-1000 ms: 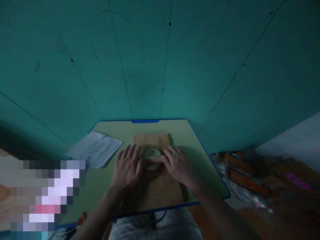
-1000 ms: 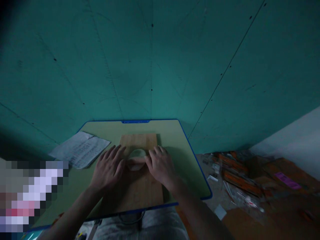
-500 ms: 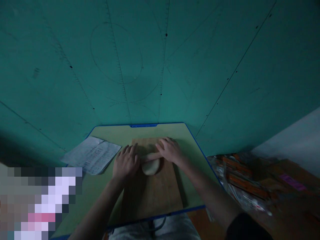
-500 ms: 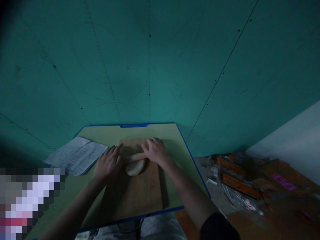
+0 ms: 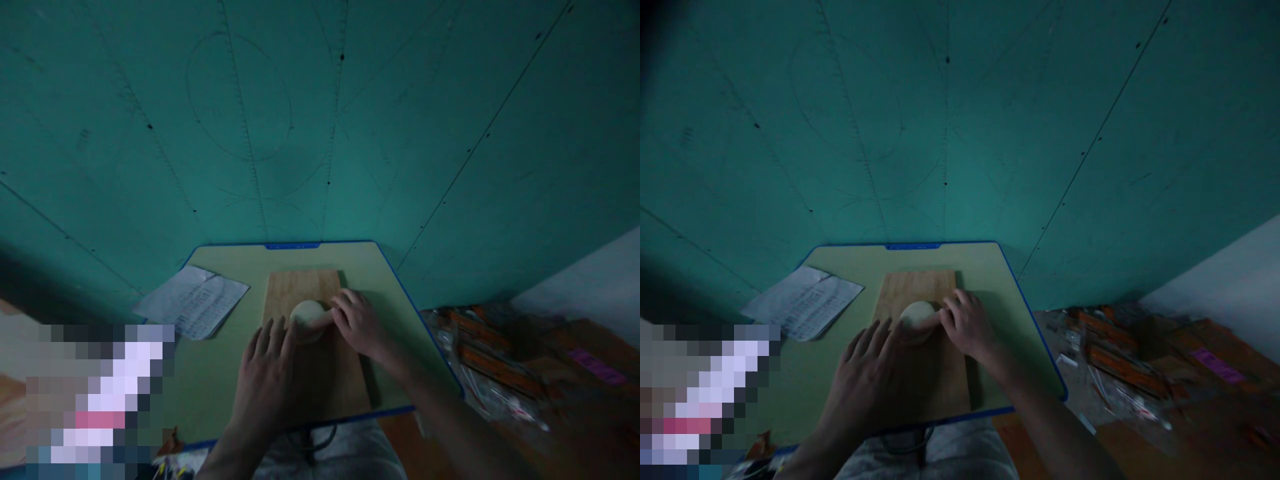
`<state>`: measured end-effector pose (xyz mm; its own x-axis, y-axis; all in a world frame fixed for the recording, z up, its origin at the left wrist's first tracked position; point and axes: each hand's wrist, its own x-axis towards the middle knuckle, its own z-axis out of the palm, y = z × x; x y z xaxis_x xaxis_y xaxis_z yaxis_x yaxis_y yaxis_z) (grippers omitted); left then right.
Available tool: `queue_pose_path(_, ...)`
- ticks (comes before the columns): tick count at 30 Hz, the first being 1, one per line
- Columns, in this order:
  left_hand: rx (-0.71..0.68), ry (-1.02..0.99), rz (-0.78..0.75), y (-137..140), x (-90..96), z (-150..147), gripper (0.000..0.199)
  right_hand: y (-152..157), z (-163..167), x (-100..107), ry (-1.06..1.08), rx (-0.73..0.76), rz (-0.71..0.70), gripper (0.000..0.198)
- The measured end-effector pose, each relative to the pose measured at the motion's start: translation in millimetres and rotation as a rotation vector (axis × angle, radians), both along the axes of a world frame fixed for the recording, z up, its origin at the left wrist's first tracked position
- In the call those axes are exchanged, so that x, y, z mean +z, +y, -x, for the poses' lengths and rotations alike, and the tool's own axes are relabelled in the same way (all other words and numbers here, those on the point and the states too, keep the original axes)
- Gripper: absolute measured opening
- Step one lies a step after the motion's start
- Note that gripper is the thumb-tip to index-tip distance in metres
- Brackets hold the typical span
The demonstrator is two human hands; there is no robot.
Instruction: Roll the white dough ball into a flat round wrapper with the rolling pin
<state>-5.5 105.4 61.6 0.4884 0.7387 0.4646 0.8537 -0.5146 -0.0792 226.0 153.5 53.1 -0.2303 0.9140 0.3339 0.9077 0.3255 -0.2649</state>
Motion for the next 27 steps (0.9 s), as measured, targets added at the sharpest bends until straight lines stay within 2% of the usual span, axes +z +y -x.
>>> queue_pose_path(4,-0.015,-0.003,-0.069,-10.9,-12.5,2.8,0.056,15.8,9.8,15.1,-0.071,-0.014,0.058,0.032)
queue_pose_path(6,-0.033,-0.026,-0.037,-6.3,-18.1,8.4,0.056,35.4,24.3,27.8,-0.118,-0.061,0.081,0.032)
queue_pose_path(9,0.018,-0.075,0.044,2.5,-19.8,16.6,0.053,68.2,52.1,39.4,-0.149,-0.092,0.065,0.031)
queue_pose_path(13,0.113,-0.135,0.214,1.7,-13.2,17.3,0.049,97.2,79.3,35.3,-0.108,-0.026,0.057,0.026)
queue_pose_path(15,0.117,-0.149,0.239,-3.7,-12.2,13.5,0.051,102.4,82.6,29.4,-0.079,0.002,0.064,0.025)
queue_pose_path(21,0.080,-0.165,0.224,-15.2,-12.1,-0.9,0.057,91.1,60.1,14.8,0.012,0.018,0.060,0.025)
queue_pose_path(25,0.110,-0.195,0.416,-10.2,0.4,-4.4,0.055,62.8,37.3,7.1,0.108,0.041,0.041,0.030)
queue_pose_path(27,0.143,-0.252,0.506,-13.1,4.0,5.7,0.050,45.0,22.4,4.8,0.336,0.083,-0.057,0.029)
